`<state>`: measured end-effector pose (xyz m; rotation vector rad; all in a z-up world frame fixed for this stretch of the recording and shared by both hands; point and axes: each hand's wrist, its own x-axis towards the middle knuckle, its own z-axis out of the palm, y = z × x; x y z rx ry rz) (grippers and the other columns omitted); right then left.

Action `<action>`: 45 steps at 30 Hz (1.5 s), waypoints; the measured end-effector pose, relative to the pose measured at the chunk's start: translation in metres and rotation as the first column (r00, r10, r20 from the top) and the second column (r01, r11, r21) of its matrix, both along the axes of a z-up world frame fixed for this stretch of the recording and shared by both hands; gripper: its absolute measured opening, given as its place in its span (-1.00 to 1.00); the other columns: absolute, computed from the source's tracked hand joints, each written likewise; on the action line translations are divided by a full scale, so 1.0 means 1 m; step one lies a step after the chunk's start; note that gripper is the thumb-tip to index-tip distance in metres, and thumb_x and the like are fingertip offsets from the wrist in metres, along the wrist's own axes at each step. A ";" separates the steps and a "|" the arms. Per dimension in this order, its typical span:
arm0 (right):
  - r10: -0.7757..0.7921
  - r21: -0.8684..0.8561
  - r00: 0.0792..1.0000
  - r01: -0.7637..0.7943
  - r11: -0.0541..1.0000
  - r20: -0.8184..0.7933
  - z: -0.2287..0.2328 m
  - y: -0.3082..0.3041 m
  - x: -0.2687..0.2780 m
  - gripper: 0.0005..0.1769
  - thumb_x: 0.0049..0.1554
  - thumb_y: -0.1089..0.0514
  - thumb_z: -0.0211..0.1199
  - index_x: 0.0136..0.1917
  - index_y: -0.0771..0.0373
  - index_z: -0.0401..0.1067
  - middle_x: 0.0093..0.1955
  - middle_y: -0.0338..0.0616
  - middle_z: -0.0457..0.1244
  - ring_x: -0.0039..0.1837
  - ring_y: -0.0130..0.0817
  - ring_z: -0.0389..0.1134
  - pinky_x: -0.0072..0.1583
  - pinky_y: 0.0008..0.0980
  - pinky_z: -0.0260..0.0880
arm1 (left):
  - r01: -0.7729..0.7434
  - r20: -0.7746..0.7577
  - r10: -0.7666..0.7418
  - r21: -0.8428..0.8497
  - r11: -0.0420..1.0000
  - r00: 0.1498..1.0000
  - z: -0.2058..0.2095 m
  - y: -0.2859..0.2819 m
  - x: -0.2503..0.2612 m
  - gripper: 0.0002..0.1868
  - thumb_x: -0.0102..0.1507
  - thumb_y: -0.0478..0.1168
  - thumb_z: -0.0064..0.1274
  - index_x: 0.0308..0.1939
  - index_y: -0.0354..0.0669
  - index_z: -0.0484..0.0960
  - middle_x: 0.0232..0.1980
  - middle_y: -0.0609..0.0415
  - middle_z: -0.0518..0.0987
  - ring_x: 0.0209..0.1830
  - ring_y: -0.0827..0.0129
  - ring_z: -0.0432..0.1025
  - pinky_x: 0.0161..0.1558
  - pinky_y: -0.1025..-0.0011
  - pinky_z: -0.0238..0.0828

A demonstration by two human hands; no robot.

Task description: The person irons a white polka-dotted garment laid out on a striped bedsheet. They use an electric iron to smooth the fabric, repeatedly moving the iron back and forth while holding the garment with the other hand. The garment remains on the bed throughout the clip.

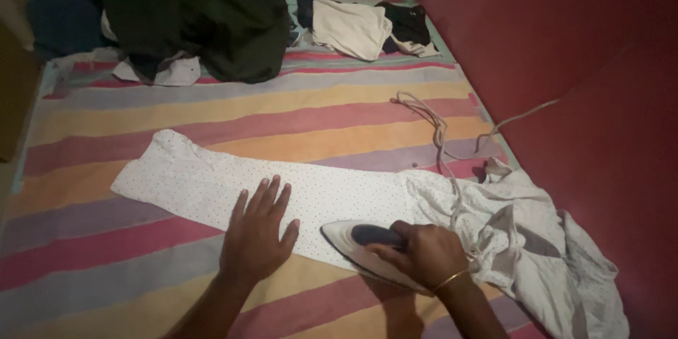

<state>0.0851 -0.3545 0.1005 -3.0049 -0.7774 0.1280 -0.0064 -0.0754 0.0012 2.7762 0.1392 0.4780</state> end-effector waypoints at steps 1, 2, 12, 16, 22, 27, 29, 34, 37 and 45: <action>0.015 0.010 1.000 -0.015 1.000 0.024 -0.002 0.000 -0.002 -0.37 -0.10 -0.57 0.28 -0.12 -0.04 0.61 -0.37 0.05 0.40 -0.25 0.08 0.46 -0.18 -0.01 0.46 | 0.009 0.003 -0.009 0.007 1.000 1.000 -0.001 0.001 0.000 -0.28 0.28 0.11 -0.12 0.44 -0.19 0.27 0.55 -0.16 0.17 0.55 0.06 0.03 0.46 -0.06 -0.18; -0.034 0.005 0.999 0.034 0.999 0.027 -0.004 0.003 -0.002 -0.37 -0.07 -0.56 0.27 -0.13 -0.01 0.60 -0.36 0.04 0.40 -0.24 0.07 0.47 -0.18 -0.01 0.46 | 0.019 0.006 -0.019 0.014 1.000 1.000 -0.002 0.001 -0.001 -0.27 0.28 0.11 -0.11 0.44 -0.21 0.26 0.55 -0.17 0.16 0.55 0.05 0.03 0.45 -0.07 -0.19; -0.177 -0.006 0.984 0.177 0.984 -0.027 0.006 0.027 0.022 -0.38 0.00 -0.53 0.20 -0.11 0.03 0.55 -0.30 0.00 0.43 -0.17 0.03 0.49 -0.13 -0.01 0.47 | 0.005 0.026 -0.004 -0.028 1.000 1.000 0.002 -0.001 0.000 -0.29 0.26 0.08 -0.08 0.42 -0.19 0.31 0.53 -0.16 0.20 0.55 0.05 0.05 0.45 -0.05 -0.16; -0.247 -0.065 0.968 0.244 0.968 -0.047 0.006 0.035 0.019 -0.32 0.07 -0.56 0.15 -0.10 0.08 0.55 -0.24 -0.01 0.43 -0.12 0.03 0.48 -0.10 -0.02 0.49 | 0.001 0.042 0.000 -0.012 1.000 0.999 0.003 0.000 -0.006 -0.29 0.27 0.07 -0.08 0.43 -0.20 0.31 0.53 -0.17 0.22 0.56 0.06 0.06 0.47 -0.04 -0.15; -0.430 0.106 0.903 0.427 0.898 0.014 0.007 0.050 0.026 -0.33 0.10 -0.51 0.16 -0.08 0.14 0.55 -0.23 0.02 0.42 -0.12 0.08 0.49 -0.11 0.00 0.48 | 0.001 0.035 0.000 -0.023 1.000 0.999 0.005 -0.002 -0.005 -0.29 0.26 0.06 -0.06 0.42 -0.19 0.30 0.54 -0.16 0.20 0.56 0.06 0.05 0.46 -0.04 -0.17; -0.256 -0.049 0.966 0.254 0.966 -0.045 0.011 0.050 0.020 -0.34 0.06 -0.54 0.16 -0.07 0.07 0.55 -0.28 0.00 0.42 -0.17 -0.01 0.50 -0.11 -0.05 0.49 | -0.008 0.015 0.009 -0.042 0.999 1.000 0.006 -0.003 -0.003 -0.28 0.25 0.07 -0.06 0.43 -0.17 0.30 0.54 -0.15 0.19 0.56 0.07 0.04 0.47 -0.03 -0.18; -0.210 -0.037 0.978 0.210 0.977 -0.008 0.008 0.051 0.017 -0.33 0.06 -0.55 0.17 -0.10 0.08 0.55 -0.28 -0.01 0.42 -0.17 -0.01 0.50 -0.12 -0.05 0.48 | -0.006 0.027 0.006 -0.014 1.000 1.000 0.006 -0.002 -0.004 -0.28 0.26 0.08 -0.08 0.43 -0.17 0.30 0.54 -0.13 0.20 0.57 0.08 0.04 0.48 -0.03 -0.18; -0.323 0.006 0.945 0.323 0.946 0.058 0.003 0.061 0.025 -0.34 0.11 -0.51 0.15 -0.03 0.11 0.52 -0.26 0.05 0.41 -0.15 0.04 0.50 -0.13 -0.02 0.51 | -0.007 0.001 0.007 -0.016 1.000 1.000 0.002 -0.002 -0.003 -0.29 0.27 0.09 -0.08 0.43 -0.17 0.30 0.55 -0.14 0.19 0.57 0.07 0.04 0.48 -0.03 -0.19; -0.394 0.106 0.916 0.386 0.916 0.074 0.004 0.069 0.035 -0.33 0.10 -0.50 0.19 -0.07 0.17 0.53 -0.22 0.07 0.41 -0.12 0.11 0.48 -0.13 0.04 0.49 | -0.004 0.012 0.004 0.002 1.000 1.000 -0.001 0.000 -0.001 -0.28 0.26 0.09 -0.09 0.44 -0.18 0.30 0.55 -0.15 0.18 0.56 0.05 0.04 0.47 -0.04 -0.19; -0.217 0.122 0.976 0.219 0.968 -0.025 -0.003 0.086 0.032 -0.37 0.05 -0.47 0.26 -0.04 0.14 0.54 -0.24 0.04 0.41 -0.14 0.06 0.49 -0.12 0.01 0.48 | 0.001 0.061 -0.005 0.056 0.998 0.998 -0.013 0.002 0.000 -0.23 0.26 0.14 -0.14 0.46 -0.23 0.26 0.57 -0.15 0.19 0.57 0.08 0.05 0.50 -0.02 -0.18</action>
